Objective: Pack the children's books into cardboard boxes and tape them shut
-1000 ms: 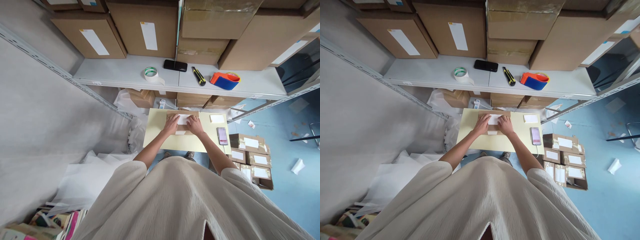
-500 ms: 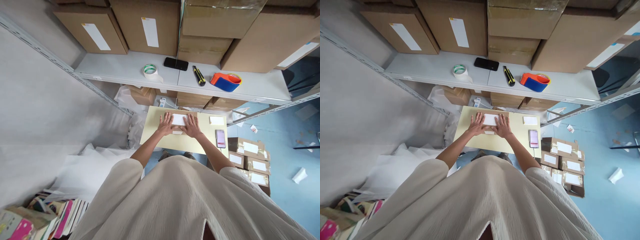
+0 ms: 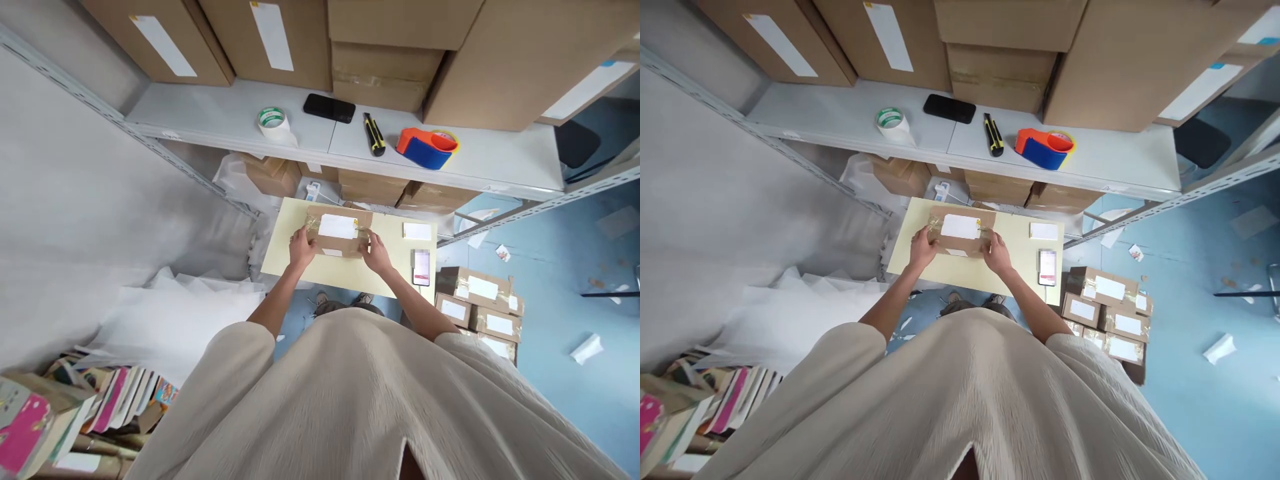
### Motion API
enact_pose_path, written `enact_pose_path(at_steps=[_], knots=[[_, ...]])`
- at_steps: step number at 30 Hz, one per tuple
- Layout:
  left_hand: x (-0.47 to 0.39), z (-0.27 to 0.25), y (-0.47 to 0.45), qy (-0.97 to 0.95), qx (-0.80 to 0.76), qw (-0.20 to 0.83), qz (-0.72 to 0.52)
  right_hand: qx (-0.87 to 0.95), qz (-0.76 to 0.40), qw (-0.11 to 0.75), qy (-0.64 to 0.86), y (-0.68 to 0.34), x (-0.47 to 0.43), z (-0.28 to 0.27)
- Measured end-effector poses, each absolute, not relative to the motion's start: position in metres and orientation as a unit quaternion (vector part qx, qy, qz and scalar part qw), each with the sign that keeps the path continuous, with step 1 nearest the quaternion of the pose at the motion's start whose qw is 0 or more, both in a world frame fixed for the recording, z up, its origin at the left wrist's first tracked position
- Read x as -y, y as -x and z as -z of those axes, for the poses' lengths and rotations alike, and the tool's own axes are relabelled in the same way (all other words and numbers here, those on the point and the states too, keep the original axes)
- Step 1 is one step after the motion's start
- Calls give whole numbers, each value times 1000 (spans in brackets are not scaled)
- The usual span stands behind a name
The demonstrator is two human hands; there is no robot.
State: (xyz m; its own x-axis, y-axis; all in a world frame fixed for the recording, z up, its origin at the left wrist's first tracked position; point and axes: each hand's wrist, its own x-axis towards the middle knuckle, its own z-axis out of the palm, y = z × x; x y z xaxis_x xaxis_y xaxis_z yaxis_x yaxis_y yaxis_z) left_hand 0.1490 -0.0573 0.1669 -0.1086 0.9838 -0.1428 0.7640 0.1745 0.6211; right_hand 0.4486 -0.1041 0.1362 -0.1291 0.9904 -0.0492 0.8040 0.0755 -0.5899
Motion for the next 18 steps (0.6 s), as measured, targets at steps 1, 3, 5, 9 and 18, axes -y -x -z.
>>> enact_pose_path(at_steps=[1,3,5,9,18], knots=[[57,-169,-150,-615,-710,270,-210,698,-249,194,643,-447,106,-138],[55,-173,-151,-631,-690,268,-232,670,-247,209,668,-444,113,-145],[54,-179,-150,-647,-666,268,-256,663,-237,214,677,-439,122,-153],[57,-190,-152,-679,-631,257,-274,615,-218,212,728,-429,152,-165],[80,-224,-195,-772,-483,292,-293,513,-139,351,771,-444,245,-203]])
